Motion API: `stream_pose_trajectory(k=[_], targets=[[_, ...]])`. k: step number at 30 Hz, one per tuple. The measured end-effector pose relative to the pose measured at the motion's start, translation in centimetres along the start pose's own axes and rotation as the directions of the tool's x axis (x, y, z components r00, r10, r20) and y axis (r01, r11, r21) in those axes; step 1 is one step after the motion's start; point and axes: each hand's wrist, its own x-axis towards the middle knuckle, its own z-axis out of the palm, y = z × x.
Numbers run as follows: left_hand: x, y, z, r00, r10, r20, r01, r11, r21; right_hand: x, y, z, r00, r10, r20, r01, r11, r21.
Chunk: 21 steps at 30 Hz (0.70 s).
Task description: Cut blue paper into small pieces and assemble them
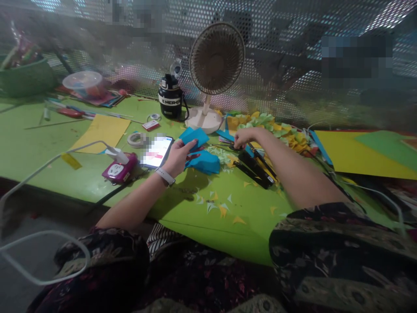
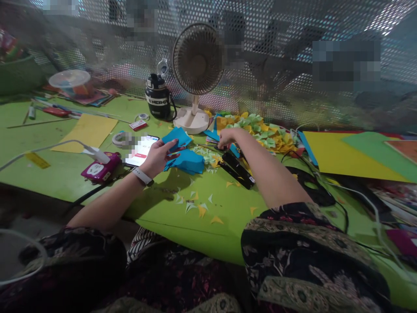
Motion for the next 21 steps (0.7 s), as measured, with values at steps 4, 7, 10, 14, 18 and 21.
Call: stream_pose_trajectory(k=[4,7,10,14,18,21], targets=[[0.1,-0.1,-0.1,1.000,0.022,-0.003,-0.022,1.000,-0.013,-1.9,0.6,-1.0,0.993,-0.059,-0.106,0.069,0.993,0.097],[-0.3,-0.2,0.1,1.000,-0.008,0.012,0.008,1.000,0.013,-4.1,1.3,-0.3,0.955,-0.054,-0.290,0.122,0.968,0.220],[-0.8,-0.3,0.4,0.997,-0.050,0.055,0.048,0.998,0.029,-7.0,1.9,2.2,0.875,0.017,-0.484,0.199,0.899,0.391],[-1.4,-0.7,0.9,0.985,-0.119,0.121,0.112,0.992,0.059,-11.4,1.1,7.4,0.889,0.076,-0.451,0.350,0.522,0.778],[-2.2,-1.1,1.5,0.970,-0.181,0.165,0.171,0.983,0.073,-14.6,-1.3,12.1,0.943,0.039,-0.329,0.302,0.307,0.902],[-2.8,-1.2,2.0,0.964,-0.206,0.165,0.199,0.978,0.059,-15.6,-2.6,14.1,0.954,0.046,-0.297,0.274,0.271,0.923]])
